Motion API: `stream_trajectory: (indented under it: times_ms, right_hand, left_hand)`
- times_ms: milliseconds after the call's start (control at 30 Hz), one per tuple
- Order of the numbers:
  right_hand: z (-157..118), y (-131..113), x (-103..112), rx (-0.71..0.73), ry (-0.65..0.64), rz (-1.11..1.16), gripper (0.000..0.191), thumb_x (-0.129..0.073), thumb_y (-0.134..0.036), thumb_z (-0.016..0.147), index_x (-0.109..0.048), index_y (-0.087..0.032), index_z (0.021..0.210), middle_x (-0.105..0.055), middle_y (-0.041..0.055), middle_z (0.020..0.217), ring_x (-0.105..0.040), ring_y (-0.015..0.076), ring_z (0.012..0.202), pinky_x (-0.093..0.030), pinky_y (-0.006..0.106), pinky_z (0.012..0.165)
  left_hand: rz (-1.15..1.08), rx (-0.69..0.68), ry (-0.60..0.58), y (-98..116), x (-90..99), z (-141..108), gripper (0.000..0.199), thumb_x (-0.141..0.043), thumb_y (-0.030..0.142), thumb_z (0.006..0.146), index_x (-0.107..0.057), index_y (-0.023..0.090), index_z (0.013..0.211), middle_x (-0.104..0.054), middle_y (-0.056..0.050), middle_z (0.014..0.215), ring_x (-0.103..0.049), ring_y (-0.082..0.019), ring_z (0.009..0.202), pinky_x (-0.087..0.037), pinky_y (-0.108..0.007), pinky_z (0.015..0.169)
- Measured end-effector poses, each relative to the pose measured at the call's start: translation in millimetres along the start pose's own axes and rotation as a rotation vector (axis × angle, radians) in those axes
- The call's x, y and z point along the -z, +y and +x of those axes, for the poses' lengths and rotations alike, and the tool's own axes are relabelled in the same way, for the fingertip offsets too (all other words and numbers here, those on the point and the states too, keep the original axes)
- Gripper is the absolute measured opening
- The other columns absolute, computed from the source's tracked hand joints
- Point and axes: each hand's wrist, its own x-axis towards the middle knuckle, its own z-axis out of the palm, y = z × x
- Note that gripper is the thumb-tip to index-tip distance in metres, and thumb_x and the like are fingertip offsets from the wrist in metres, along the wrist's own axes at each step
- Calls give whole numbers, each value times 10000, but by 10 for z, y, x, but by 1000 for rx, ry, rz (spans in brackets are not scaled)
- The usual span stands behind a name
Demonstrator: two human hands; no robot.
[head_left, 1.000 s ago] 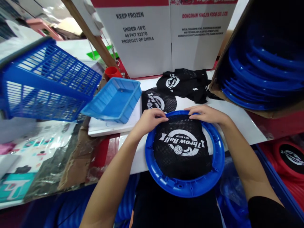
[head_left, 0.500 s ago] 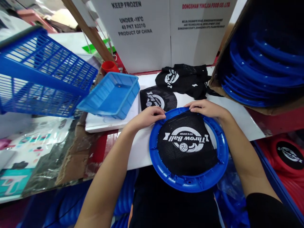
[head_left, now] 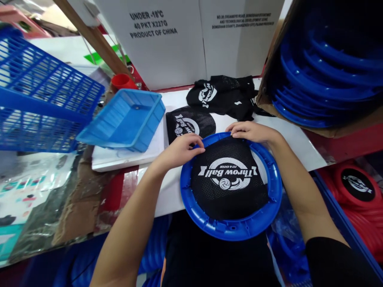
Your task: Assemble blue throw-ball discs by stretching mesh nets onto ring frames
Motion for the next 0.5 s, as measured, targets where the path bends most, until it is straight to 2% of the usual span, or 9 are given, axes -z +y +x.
stream_trajectory:
  times_ms: [100, 233, 400, 500]
  right_hand:
    - [-6, 5, 19, -7, -16, 5, 250, -680, -430, 920, -786, -206, 888, -731, 91, 1339, -645, 283, 1222, -440, 480, 1137]
    - [-11, 4, 11, -20, -6, 3, 227, -684, -413, 914, -785, -212, 887, -733, 80, 1340, -647, 277, 1220, -446, 472, 1136]
    - [-4, 20, 4, -17, -6, -13, 245, -663, -426, 928, -779, -213, 891, -727, 89, 1348, -652, 280, 1220, -456, 486, 1137]
    - [-1, 32, 14, -8, -17, -34, 247, -657, -429, 935, -776, -217, 892, -725, 82, 1351, -652, 280, 1224, -459, 488, 1139]
  left_hand:
    - [-21, 17, 21, 28, 8, -13, 174, -651, 364, 872, -694, 203, 820, -711, -100, 1199, -660, -259, 1094, -562, -422, 925]
    - [-52, 34, 24, -5, 8, 9, 183, -681, 372, 851, -695, 199, 796, -725, -96, 1120, -668, -246, 1031, -537, -441, 980]
    - [-88, 119, -33, -105, 26, 65, 212, -688, 395, 846, -743, 192, 878, -756, -78, 985, -680, -245, 954, -533, -431, 950]
    - [-95, 123, -69, -133, 49, 87, 203, -675, 387, 854, -733, 193, 862, -757, -71, 949, -681, -237, 922, -540, -414, 922]
